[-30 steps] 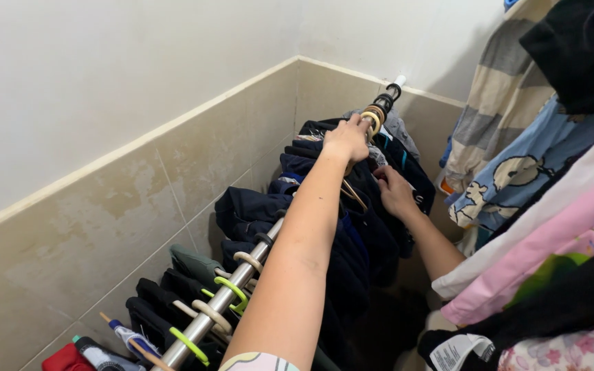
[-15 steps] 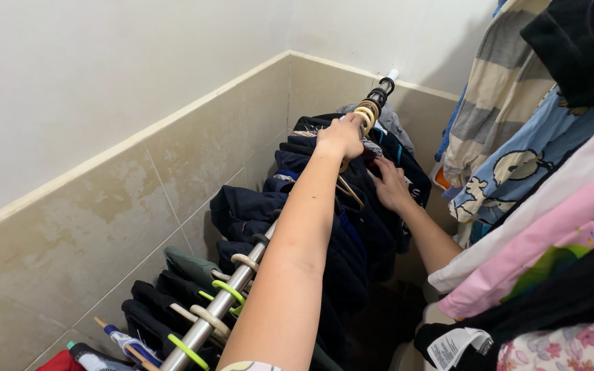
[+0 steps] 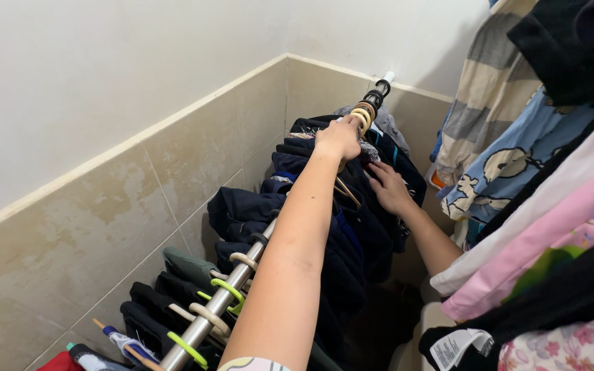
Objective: The recorder hangs multiple items of clothing on hangers and places them on a tension rod in a laundry area.
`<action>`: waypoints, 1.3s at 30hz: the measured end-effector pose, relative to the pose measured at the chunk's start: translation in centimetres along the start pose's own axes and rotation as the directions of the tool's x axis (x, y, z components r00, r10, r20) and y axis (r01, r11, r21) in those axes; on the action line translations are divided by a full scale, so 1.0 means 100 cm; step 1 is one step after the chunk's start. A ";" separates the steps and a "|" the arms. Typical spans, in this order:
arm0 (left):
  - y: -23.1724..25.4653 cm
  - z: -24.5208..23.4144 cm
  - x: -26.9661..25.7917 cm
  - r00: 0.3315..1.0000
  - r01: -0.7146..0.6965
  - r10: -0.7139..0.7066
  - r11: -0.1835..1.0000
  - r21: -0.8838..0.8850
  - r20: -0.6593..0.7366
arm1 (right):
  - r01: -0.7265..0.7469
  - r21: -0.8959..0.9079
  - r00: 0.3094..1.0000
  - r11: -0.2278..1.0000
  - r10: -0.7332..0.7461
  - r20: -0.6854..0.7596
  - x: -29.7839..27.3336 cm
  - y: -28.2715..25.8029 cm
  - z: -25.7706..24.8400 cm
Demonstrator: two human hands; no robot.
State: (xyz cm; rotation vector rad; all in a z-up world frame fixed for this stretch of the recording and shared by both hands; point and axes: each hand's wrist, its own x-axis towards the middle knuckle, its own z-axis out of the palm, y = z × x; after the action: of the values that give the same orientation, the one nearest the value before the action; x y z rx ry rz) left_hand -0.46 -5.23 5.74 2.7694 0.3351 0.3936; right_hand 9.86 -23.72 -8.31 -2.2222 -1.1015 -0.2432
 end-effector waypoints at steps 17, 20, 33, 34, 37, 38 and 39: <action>-0.009 -0.032 0.031 0.991 0.106 -0.081 0.964 -0.244 0.109 | -0.040 -0.003 0.980 0.999 0.039 -0.197 0.055 0.081 -0.017; -0.015 -0.037 0.037 0.992 0.113 -0.098 0.970 -0.215 0.080 | -0.233 0.011 0.964 0.972 0.233 -0.126 0.060 0.045 -0.032; -0.027 -0.029 0.074 0.991 0.095 -0.080 0.985 -0.145 0.106 | -0.178 0.119 0.980 0.977 0.188 -0.073 0.135 0.117 0.004; -0.028 -0.029 0.077 0.992 0.079 -0.063 0.985 -0.152 0.110 | -0.241 0.156 0.968 0.958 0.248 -0.027 0.139 0.118 0.004; -0.032 -0.025 0.080 0.992 0.067 -0.047 0.983 -0.169 0.117 | -0.286 0.242 0.958 0.927 0.282 0.050 0.150 0.139 0.013; -0.033 -0.023 0.082 0.992 0.066 -0.045 0.982 -0.177 0.120 | -0.270 0.296 0.963 0.916 0.259 0.073 0.154 0.149 0.017; -0.034 -0.022 0.082 0.992 0.068 -0.047 0.982 -0.177 0.119 | -0.268 0.296 0.963 0.917 0.258 0.074 0.159 0.160 0.022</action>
State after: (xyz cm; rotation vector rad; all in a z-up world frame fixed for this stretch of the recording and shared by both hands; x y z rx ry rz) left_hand 5.90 0.71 8.49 2.5854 0.3328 0.2364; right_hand 31.89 -19.18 -10.66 -2.0695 -0.7822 0.0766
